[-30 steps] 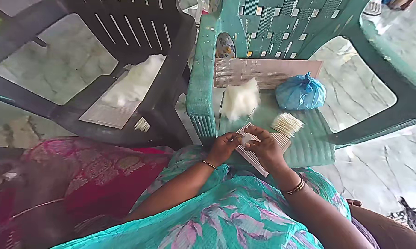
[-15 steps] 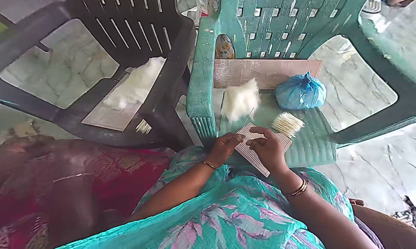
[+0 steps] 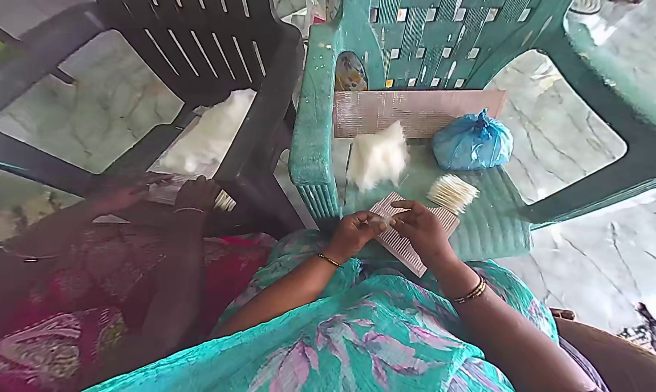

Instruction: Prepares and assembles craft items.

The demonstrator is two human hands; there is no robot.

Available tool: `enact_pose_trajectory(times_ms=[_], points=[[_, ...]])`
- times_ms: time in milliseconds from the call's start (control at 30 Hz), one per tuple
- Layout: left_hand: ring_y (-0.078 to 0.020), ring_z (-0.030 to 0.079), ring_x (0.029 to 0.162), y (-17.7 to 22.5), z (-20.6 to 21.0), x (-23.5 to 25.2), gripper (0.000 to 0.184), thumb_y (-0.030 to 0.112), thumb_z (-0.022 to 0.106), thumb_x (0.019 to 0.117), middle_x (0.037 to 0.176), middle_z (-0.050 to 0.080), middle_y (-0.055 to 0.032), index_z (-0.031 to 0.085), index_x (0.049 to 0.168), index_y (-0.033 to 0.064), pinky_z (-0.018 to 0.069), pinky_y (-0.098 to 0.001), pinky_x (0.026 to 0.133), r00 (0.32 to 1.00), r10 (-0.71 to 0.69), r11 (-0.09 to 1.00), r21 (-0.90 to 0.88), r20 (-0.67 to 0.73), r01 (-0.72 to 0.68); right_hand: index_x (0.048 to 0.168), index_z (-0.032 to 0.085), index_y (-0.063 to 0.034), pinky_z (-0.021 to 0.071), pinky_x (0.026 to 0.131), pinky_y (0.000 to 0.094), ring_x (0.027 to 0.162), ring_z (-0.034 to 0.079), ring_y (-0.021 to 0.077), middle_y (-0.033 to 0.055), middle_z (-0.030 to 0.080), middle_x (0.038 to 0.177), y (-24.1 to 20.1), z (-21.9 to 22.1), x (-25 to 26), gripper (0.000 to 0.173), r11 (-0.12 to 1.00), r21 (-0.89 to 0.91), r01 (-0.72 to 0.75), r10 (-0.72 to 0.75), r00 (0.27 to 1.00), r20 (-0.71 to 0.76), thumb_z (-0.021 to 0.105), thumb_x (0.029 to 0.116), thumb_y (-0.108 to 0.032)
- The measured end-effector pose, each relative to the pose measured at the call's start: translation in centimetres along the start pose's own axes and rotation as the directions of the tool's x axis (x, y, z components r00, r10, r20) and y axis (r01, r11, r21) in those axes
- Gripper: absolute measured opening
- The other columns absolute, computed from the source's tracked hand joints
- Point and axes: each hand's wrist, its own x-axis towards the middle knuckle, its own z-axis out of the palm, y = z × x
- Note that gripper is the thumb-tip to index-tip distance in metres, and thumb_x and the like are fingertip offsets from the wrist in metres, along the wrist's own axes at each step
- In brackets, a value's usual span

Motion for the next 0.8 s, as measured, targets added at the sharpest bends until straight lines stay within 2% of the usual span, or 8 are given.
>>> enact_pose_trajectory(times_ms=[200,300,367,467,567,700,800], points=[[0.0031,0.048,0.055,-0.22,-0.04,0.11,0.005,0.002,0.063,0.0971,0.07,0.061,0.0064,0.068,0.095,0.0017,0.0416,-0.0143,0.054,1.0,0.003,1.0,0.029,-0.016,-0.002,0.121,0.064,-0.0041,0.0506,0.064,0.0227,0.07,0.06,0.0044,0.0016,0.068,0.092,0.11,0.02,0.16,0.023,0.998,-0.052,0.035,-0.039,0.996,-0.08,0.064,0.0972,-0.004],[0.0022,0.048,0.055,-0.52,-0.09,0.28,0.005,0.004,0.064,0.0974,0.07,0.061,0.0059,0.068,0.094,0.0026,0.0421,-0.0149,0.054,0.999,0.014,1.0,0.016,-0.039,-0.013,0.126,0.061,-0.0056,0.0553,0.071,0.0234,0.077,0.065,0.0055,0.0008,0.072,0.098,0.42,0.01,-0.01,0.034,0.999,0.007,0.045,-0.045,0.999,-0.011,0.067,0.0931,-0.002],[0.0015,0.048,0.055,-0.69,-0.14,0.33,0.006,0.006,0.065,0.0978,0.07,0.061,0.0049,0.068,0.094,0.003,0.0417,-0.0153,0.054,0.999,0.02,0.999,0.026,-0.03,-0.019,0.127,0.062,-0.0041,0.057,0.074,0.0232,0.08,0.067,0.0055,0.0012,0.073,0.096,0.68,0.28,-0.13,0.038,0.998,0.007,0.066,-0.066,0.998,-0.002,0.071,0.0903,0.002],[0.0016,0.049,0.055,-0.58,-0.1,0.26,0.006,0.006,0.066,0.098,0.07,0.061,0.0047,0.067,0.093,0.0034,0.0415,-0.0151,0.053,0.999,0.018,0.999,0.038,-0.032,-0.016,0.121,0.064,-0.004,0.0533,0.068,0.0225,0.073,0.063,0.0043,0.0007,0.071,0.093,0.77,0.29,-0.06,0.029,0.995,-0.031,0.09,-0.093,0.993,-0.078,0.069,0.0921,0.0],[0.0014,0.049,0.056,-0.39,-0.07,0.26,0.006,0.005,0.065,0.098,0.07,0.061,0.0046,0.067,0.093,0.0029,0.0418,-0.0153,0.054,0.999,0.016,0.999,0.036,-0.036,-0.015,0.125,0.062,-0.0056,0.0514,0.065,0.0224,0.072,0.062,0.005,0.0002,0.07,0.092,0.4,-0.18,0.16,0.032,0.998,-0.017,0.069,-0.07,0.994,-0.082,0.068,0.0933,-0.002],[0.0015,0.05,0.057,-0.39,-0.01,0.26,0.005,0.005,0.066,0.0978,0.072,0.064,0.0041,0.069,0.096,0.0021,0.0431,-0.0153,0.055,0.999,0.006,1.0,0.008,-0.044,-0.006,0.127,0.06,-0.0049,0.0568,0.07,0.0237,0.074,0.067,0.0061,0.0007,0.072,0.093,0.72,0.01,0.08,0.035,0.996,0.065,0.06,-0.058,0.997,-0.042,0.067,0.0929,0.0],[0.0022,0.047,0.057,-0.49,-0.2,0.17,0.01,0.007,0.06,0.1008,0.078,0.064,0.0037,0.068,0.105,0.0021,0.0401,-0.0143,0.054,1.0,-0.001,0.998,-0.055,-0.009,0.001,0.128,0.059,-0.0042,0.0588,0.073,0.0252,0.077,0.069,0.0078,0.0017,0.073,0.093,0.76,0.22,0.0,0.038,0.995,0.085,0.043,-0.041,0.999,-0.025,0.067,0.0916,0.003]])
